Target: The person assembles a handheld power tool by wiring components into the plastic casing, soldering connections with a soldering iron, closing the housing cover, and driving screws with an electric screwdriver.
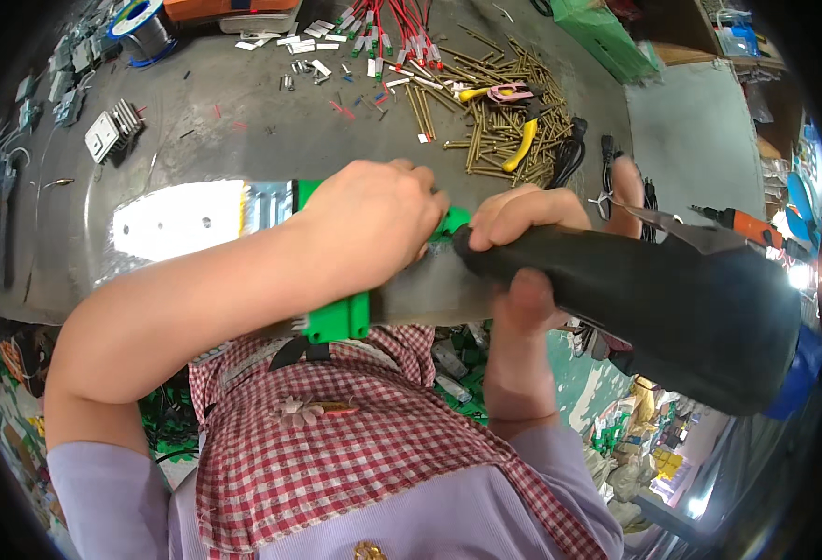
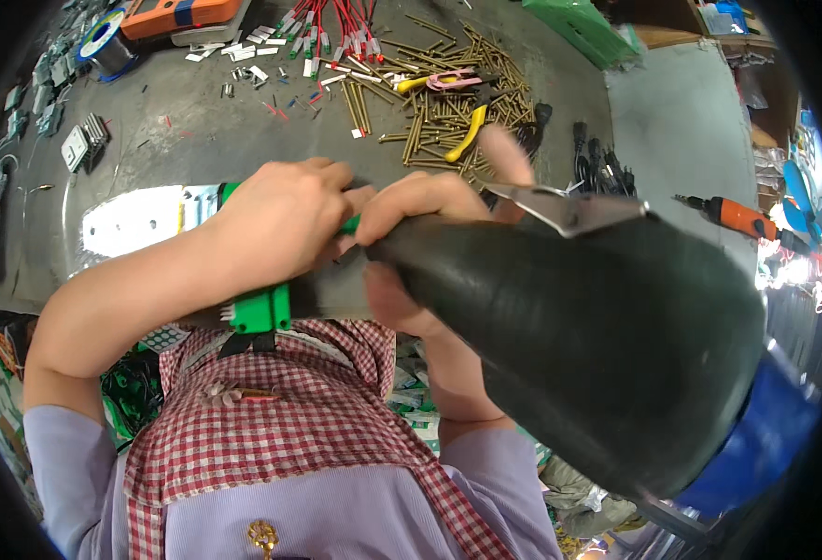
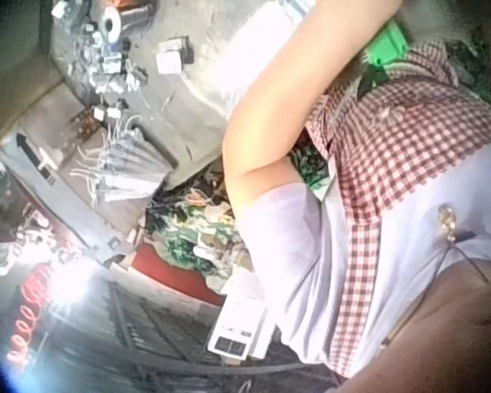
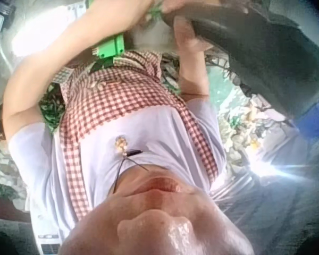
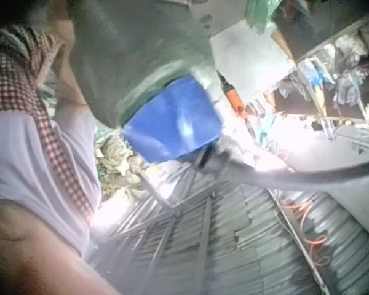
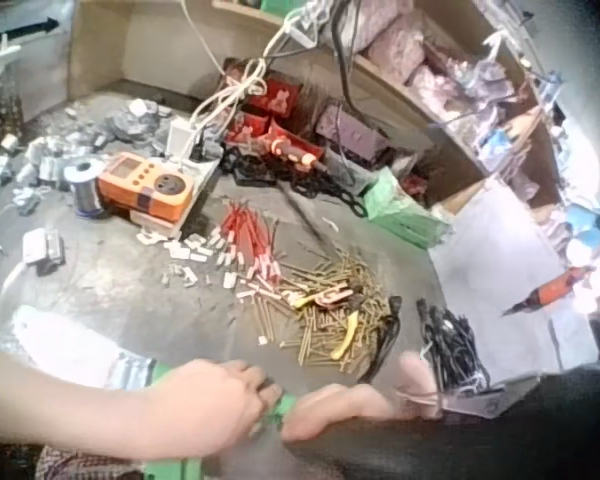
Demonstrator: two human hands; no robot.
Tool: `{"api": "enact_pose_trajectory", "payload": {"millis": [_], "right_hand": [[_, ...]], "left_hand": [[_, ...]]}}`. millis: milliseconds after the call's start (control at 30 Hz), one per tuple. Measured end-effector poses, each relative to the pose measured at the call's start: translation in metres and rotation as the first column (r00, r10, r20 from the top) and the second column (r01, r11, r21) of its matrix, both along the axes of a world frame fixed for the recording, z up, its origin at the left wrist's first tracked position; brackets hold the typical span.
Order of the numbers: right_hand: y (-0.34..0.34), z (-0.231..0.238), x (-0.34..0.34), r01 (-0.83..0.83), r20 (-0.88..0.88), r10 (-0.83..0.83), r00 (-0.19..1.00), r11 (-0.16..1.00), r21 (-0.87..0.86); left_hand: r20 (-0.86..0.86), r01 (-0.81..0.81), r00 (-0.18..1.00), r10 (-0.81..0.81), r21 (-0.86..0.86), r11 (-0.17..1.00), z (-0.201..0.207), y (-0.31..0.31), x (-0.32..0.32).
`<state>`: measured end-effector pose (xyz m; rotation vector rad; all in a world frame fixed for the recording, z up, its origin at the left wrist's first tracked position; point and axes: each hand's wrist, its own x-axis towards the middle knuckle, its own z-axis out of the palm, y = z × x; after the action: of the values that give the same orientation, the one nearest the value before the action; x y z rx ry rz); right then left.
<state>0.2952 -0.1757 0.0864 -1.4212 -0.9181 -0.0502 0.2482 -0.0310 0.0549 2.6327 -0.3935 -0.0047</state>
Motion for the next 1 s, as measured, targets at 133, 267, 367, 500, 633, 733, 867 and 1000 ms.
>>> {"api": "enact_pose_trajectory", "payload": {"millis": [133, 267, 367, 500, 633, 733, 867, 1000], "right_hand": [[-0.009, 0.036, -0.021, -0.212, -0.028, 0.216, 0.976, 0.972, 0.098], [-0.010, 0.026, -0.035, -0.452, -0.017, 0.468, 0.884, 0.863, 0.226], [-0.011, 0.013, -0.043, -0.441, -0.078, 0.437, 0.896, 0.896, -0.045], [-0.007, 0.004, -0.032, -0.584, 0.005, 0.584, 0.812, 0.812, 0.006], [-0.005, 0.004, -0.039, -0.549, -0.242, 0.589, 0.771, 0.808, 0.215], [0.005, 0.003, -0.021, -0.680, -0.026, 0.680, 0.733, 0.733, 0.007], [-0.002, 0.002, -0.056, -0.319, -0.116, 0.325, 0.938, 0.945, 0.072], [0.003, 0.014, -0.055, -0.431, -0.040, 0.430, 0.902, 0.902, -0.011]], "left_hand": [[0.130, -0.074, 0.989, 0.071, 0.012, 0.997, -0.005, -0.002, 0.015], [0.140, -0.106, 0.985, 0.098, 0.050, 0.993, -0.008, -0.004, 0.018], [0.126, -0.111, 0.987, 0.103, 0.062, 0.992, -0.006, -0.007, 0.017], [0.120, -0.113, 0.986, 0.115, -0.020, 0.993, -0.005, 0.003, 0.012], [-0.106, -0.116, 0.988, 0.112, -0.038, 0.992, 0.012, 0.057, -0.039], [-0.150, -0.143, 0.980, 0.131, -0.069, 0.987, 0.012, 0.054, -0.050], [-0.128, -0.229, 0.968, 0.215, -0.106, 0.968, 0.012, 0.049, -0.060], [-0.076, -0.222, 0.974, 0.213, -0.141, 0.965, 0.009, 0.050, -0.060]]}}
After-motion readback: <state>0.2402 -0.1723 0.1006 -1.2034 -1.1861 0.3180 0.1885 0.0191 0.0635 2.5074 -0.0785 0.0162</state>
